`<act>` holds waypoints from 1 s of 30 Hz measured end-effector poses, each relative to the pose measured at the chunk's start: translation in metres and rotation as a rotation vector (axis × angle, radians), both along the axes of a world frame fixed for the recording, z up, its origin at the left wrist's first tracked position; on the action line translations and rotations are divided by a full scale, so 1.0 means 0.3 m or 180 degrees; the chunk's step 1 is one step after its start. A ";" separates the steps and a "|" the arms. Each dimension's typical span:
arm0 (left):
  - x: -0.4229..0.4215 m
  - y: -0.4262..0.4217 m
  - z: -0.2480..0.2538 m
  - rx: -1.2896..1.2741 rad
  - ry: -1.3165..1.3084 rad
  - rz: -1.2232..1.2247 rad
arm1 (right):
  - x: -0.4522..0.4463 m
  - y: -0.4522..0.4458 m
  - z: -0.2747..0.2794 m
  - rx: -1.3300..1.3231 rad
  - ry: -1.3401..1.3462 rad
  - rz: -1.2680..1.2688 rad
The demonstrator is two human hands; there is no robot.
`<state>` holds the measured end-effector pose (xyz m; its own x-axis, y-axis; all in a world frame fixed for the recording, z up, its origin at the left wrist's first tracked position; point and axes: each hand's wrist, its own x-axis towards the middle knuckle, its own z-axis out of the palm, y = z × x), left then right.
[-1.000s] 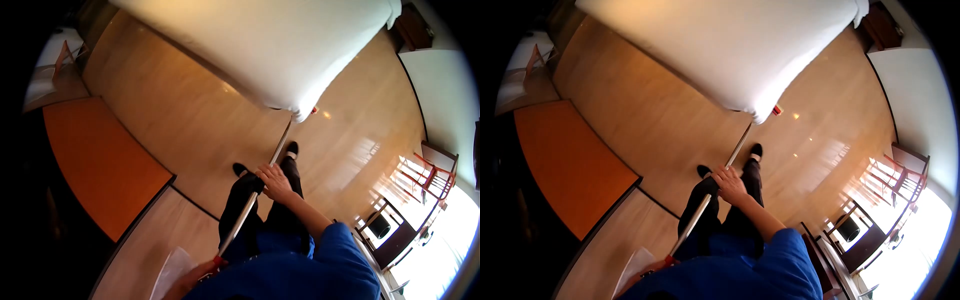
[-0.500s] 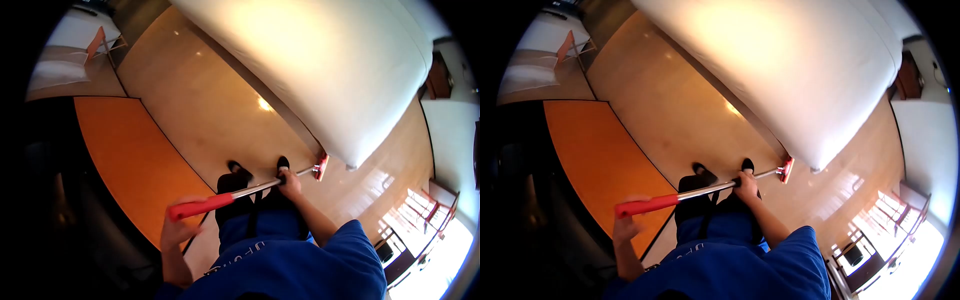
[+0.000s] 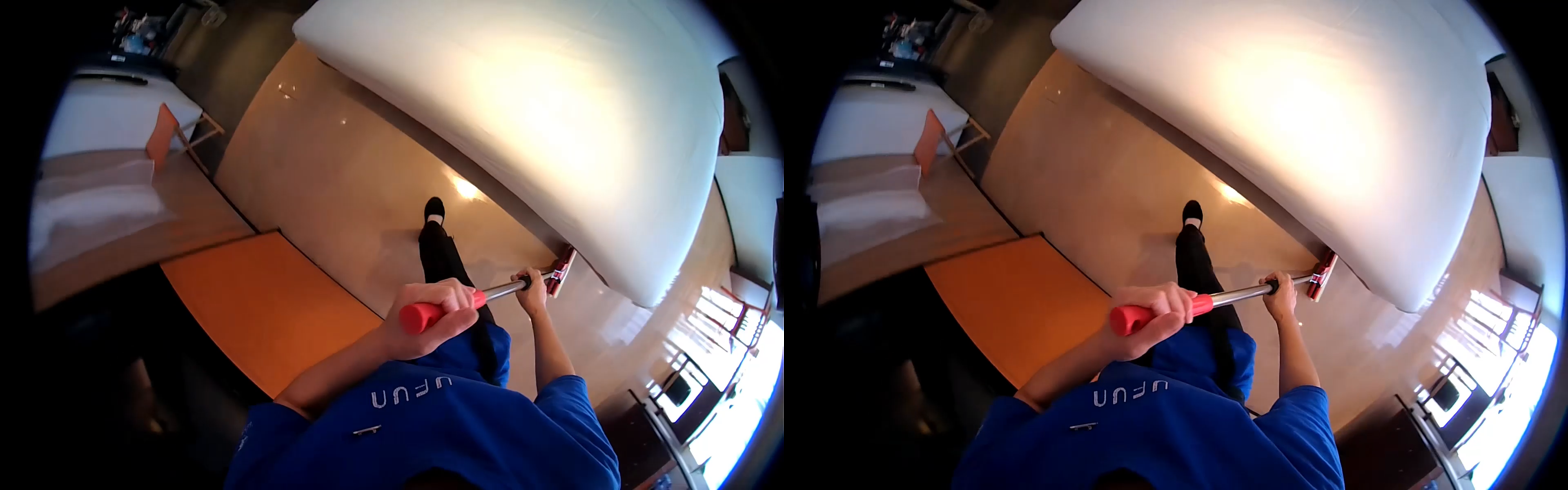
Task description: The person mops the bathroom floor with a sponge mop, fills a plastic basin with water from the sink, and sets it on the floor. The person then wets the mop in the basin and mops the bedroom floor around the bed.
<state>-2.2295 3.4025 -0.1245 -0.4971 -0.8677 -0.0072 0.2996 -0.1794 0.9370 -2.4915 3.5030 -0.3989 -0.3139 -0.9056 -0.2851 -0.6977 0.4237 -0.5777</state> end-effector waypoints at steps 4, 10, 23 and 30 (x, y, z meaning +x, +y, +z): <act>0.193 -0.263 0.083 -0.0110 -0.0016 0.0011 | 0.164 -0.213 0.043 0.0051 -0.0103 0.0397; 0.503 -0.639 0.222 -0.0213 0.0000 0.0197 | 0.522 -0.685 0.185 -0.0053 -0.0673 0.0386; 1.610 -1.491 0.624 -0.1427 -0.0538 0.0002 | 1.928 -1.692 0.429 -0.1265 -0.1417 0.0348; 1.999 -1.468 0.685 -0.1642 0.1752 -0.1044 | 2.065 -1.682 0.577 -0.1387 -0.1339 0.0908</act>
<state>-1.6298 2.9621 0.0809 -0.5420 -0.5053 0.6715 0.7476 0.0751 0.6599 -1.8721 2.9984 -0.2258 0.0130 -0.9967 0.0799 -0.4257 -0.0778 -0.9015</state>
